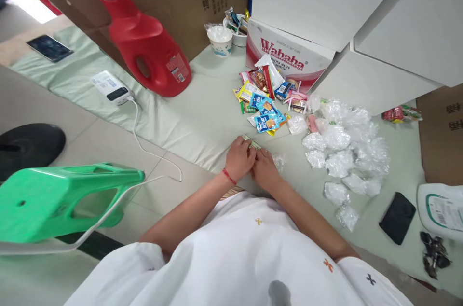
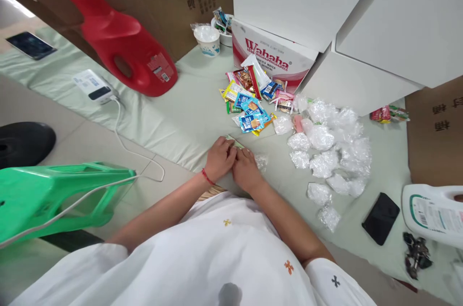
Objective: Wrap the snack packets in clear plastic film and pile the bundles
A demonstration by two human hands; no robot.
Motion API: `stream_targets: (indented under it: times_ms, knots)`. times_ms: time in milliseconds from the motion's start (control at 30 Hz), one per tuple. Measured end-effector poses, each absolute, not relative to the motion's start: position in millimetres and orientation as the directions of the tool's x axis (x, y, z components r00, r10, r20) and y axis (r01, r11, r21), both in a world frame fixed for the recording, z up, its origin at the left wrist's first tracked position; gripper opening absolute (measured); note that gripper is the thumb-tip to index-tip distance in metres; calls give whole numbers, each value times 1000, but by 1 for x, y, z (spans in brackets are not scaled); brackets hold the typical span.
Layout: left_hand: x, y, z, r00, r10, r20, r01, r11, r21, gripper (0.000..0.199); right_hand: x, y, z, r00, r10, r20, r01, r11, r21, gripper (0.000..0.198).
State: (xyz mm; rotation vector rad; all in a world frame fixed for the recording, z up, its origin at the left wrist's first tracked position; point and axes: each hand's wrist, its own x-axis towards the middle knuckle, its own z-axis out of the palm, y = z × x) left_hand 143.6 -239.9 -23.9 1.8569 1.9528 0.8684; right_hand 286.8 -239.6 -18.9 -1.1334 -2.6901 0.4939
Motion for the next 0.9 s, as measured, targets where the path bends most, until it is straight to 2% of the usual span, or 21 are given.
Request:
stream_targets:
  times_ms: [100, 133, 167, 233, 300, 333, 433, 533, 600, 733, 833, 900]
  knots:
    - [152, -244, -42, -51, 960, 274, 792, -129, 597, 32, 330, -246, -7, -798, 582, 158, 411, 717, -563, 45]
    - [152, -245, -49, -40, 952, 303, 792, -154, 590, 34, 350, -247, -4, -792, 573, 210, 354, 712, -607, 46]
    - [151, -246, -55, -33, 945, 326, 794, -173, 583, 35, 372, -247, -3, -739, 626, 250, 367, 685, -629, 48]
    - [149, -246, -65, -26, 934, 355, 793, -197, 577, 37, 411, -243, -7, -536, 796, 280, 559, 584, -589, 52]
    - [148, -246, -70, -18, 932, 361, 782, -212, 586, 38, 435, -234, -16, -406, 874, 267, 740, 485, -465, 54]
    - [147, -245, -71, -13, 933, 359, 777, -217, 592, 38, 439, -229, -22, -393, 885, 252, 787, 465, -405, 55]
    - [145, -243, -70, 5, 938, 346, 766, -226, 602, 39, 426, -218, -32, -528, 830, 179, 751, 555, -357, 55]
    - [144, -242, -67, 17, 945, 326, 766, -222, 604, 39, 400, -220, -27, -718, 693, 69, 610, 674, -417, 44]
    - [142, -242, -66, 16, 952, 305, 762, -209, 613, 39, 388, -231, -18, -774, 633, 10, 563, 696, -446, 34]
    - [142, -242, -65, 95, 951, 295, 711, -272, 649, 36, 376, -250, 11, -815, 577, 49, 478, 719, -504, 35]
    - [142, -242, -62, 237, 920, 311, 627, -390, 674, 33, 361, -237, 25, -747, 660, 76, 470, 606, -642, 29]
    - [140, -240, -59, 306, 897, 318, 585, -441, 681, 36, 346, -219, 22, -626, 780, -8, 511, 403, -759, 22]
